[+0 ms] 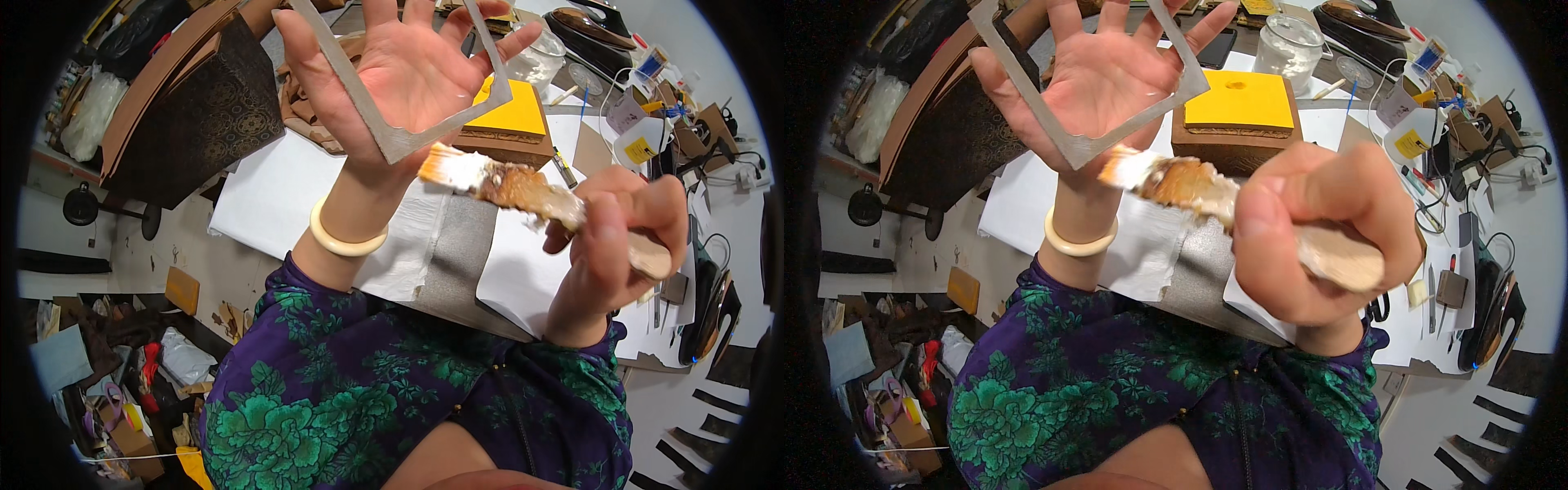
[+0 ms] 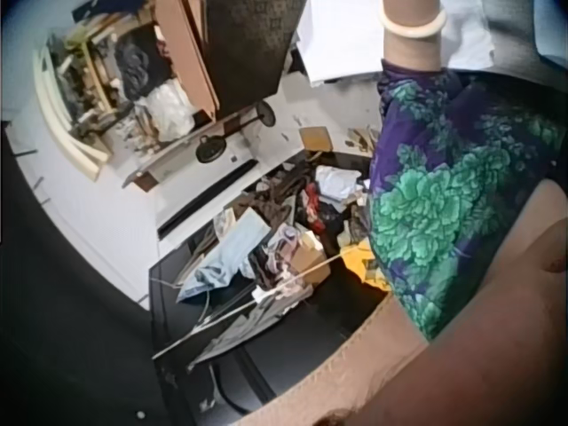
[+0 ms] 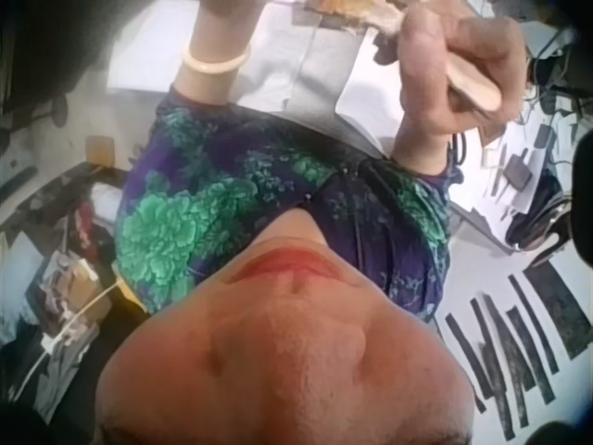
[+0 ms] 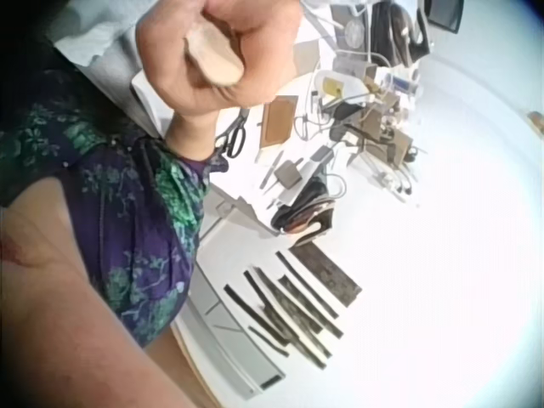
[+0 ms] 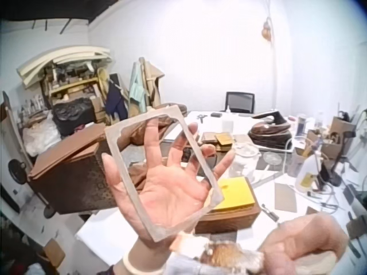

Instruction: The person applies adhesive to a rectangular frame, places it on a yellow fabric, and uses an iron to press it. They then use scissors to cut the fabric around the frame, trim the edges, and iron the cut piece. Finally, they use a pen to mark the fabric.

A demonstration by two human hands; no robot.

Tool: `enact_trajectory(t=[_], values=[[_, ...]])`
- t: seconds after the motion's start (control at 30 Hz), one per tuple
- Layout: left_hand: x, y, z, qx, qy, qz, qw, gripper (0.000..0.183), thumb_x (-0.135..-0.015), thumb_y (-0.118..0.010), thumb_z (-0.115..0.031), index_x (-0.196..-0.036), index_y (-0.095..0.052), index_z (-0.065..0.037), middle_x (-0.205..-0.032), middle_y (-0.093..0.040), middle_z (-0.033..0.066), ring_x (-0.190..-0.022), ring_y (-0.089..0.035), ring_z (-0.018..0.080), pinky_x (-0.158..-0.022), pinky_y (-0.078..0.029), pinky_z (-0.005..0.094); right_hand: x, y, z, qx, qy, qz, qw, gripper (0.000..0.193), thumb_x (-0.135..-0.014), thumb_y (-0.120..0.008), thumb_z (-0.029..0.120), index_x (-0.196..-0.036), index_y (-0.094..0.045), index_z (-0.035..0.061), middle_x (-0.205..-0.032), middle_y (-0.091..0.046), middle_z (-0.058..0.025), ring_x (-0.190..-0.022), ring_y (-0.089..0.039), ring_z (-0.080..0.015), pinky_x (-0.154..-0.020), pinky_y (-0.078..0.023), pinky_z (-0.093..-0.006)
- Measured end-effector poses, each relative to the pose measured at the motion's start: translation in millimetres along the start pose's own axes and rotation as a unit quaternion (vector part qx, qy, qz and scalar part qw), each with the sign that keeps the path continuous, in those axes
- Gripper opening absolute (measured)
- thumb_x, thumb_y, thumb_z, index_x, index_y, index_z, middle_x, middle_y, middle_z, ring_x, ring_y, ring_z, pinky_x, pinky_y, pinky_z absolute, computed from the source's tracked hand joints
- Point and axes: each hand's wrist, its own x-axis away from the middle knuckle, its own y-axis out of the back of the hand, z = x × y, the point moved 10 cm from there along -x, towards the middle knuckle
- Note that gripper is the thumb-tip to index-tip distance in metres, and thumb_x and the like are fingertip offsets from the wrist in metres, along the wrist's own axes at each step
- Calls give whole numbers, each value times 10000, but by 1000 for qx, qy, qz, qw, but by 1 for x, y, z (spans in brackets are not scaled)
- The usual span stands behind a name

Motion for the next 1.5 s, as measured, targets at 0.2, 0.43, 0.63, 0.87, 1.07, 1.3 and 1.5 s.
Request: enact_trajectory(t=[0.2,0.43,0.63,0.87,1.07,1.3,1.5], values=[[3,-4,1,-3,2,-39,999,828,-887,-375,-854,-1539,-411,-346,-1489,-429,130,-1286,-523,348,-1215,-190,690,-7,-4,-12,8,-21,12,1000,208,-880,-670,-35,-772,-498,11,-613,-548,-36,-488,-538,-94,-429,-403,-240],[1,-12,1,-23,0,22,999,841,-906,-294,-852,-1573,-357,-344,-1530,-441,120,-1310,-508,331,-1221,-163,682,0,-7,4,35,46,21,998,201,-873,-660,-74,-793,-496,10,-616,-535,-28,-506,-543,-101,-457,-413,-227],[-2,-7,-8,-51,-26,-1,998,843,-901,-319,-850,-1558,-395,-328,-1471,-496,133,-1293,-508,327,-1214,-174,687,-9,14,9,43,59,-18,997,184,-878,-635,-116,-830,-495,-6,-639,-564,-58,-494,-514,-95,-463,-411,-233],[1,-9,-9,-62,-31,-2,998,802,-924,-330,-816,-1533,-438,-306,-1456,-516,135,-1247,-559,342,-1221,-160,691,-13,17,-5,100,67,-12,993,169,-850,-687,-75,-835,-531,-9,-682,-600,-58,-515,-528,-101,-497,-427,-221],[-2,-6,-9,-65,-35,1,997,786,-932,-358,-791,-1538,-431,-296,-1446,-537,129,-1207,-598,324,-1222,-151,692,-7,15,9,87,133,-1,987,190,-839,-702,-68,-810,-525,-7,-644,-586,-44,-545,-556,-95,-512,-427,-205],[-1,-4,-4,-82,-40,-51,994,655,-959,-456,-697,-1386,-607,-225,-1306,-632,139,-1101,-647,275,-1177,-298,655,-24,36,3,64,121,-20,990,155,-869,-691,-77,-845,-552,-14,-681,-598,-32,-557,-532,-63,-505,-403,-212],[-5,5,-9,-3,-2,-4,1000,818,-870,-526,-703,-1518,-426,-214,-1524,-342,209,-1318,-428,411,-1222,-90,741,-39,83,4,103,125,-90,983,187,-919,-665,12,-771,-553,37,-611,-574,-10,-497,-517,-39,-456,-400,-197]])
